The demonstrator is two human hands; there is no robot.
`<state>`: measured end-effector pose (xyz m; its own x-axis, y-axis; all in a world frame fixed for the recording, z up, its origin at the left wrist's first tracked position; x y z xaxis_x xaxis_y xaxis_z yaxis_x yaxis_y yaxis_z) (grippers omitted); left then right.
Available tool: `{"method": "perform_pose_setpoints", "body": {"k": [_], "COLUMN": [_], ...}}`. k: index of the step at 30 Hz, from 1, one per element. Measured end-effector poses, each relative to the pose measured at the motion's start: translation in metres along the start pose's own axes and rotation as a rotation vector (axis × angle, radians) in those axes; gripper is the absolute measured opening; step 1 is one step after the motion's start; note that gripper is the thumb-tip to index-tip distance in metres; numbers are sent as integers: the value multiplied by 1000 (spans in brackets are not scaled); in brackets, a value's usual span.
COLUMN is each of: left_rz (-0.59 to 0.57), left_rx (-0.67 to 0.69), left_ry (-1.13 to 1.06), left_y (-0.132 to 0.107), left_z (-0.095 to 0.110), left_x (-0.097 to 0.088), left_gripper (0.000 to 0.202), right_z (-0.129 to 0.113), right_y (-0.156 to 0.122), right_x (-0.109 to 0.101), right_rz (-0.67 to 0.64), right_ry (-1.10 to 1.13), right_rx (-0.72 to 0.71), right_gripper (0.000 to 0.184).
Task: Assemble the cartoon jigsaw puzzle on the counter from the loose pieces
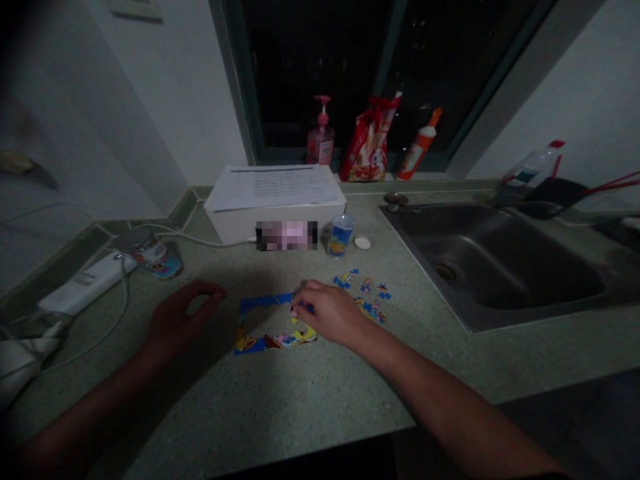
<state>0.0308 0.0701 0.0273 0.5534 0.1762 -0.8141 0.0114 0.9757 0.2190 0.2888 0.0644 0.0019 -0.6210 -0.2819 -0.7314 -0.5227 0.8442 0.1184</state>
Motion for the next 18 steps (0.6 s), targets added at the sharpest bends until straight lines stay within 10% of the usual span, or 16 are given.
{"method": "perform_pose_setpoints", "body": {"k": [12, 18], "left_rz": [-6, -14], "left_rx": [-1, -7], "left_ry": [12, 3], "left_y": [0, 0], "left_z": [0, -2], "left_x": [-2, 0], "left_gripper": [24, 24], "right_z": [53, 78], "right_y": [-25, -35], "right_x": [-120, -133], "right_rz": [408, 391], "right_ry": [-74, -171], "right_rx": [154, 276], "right_gripper": [21, 26]}}
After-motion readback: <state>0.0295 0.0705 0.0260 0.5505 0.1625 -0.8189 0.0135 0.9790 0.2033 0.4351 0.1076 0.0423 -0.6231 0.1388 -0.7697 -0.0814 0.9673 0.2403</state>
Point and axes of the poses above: each hand's wrist, its own y-axis towards the middle knuckle, its own x-axis out of the palm, z = x × y, the point moved 10 cm from there along y, towards the middle knuckle, and after that the axes turned 12 degrees about y, right-handed, at the moved point
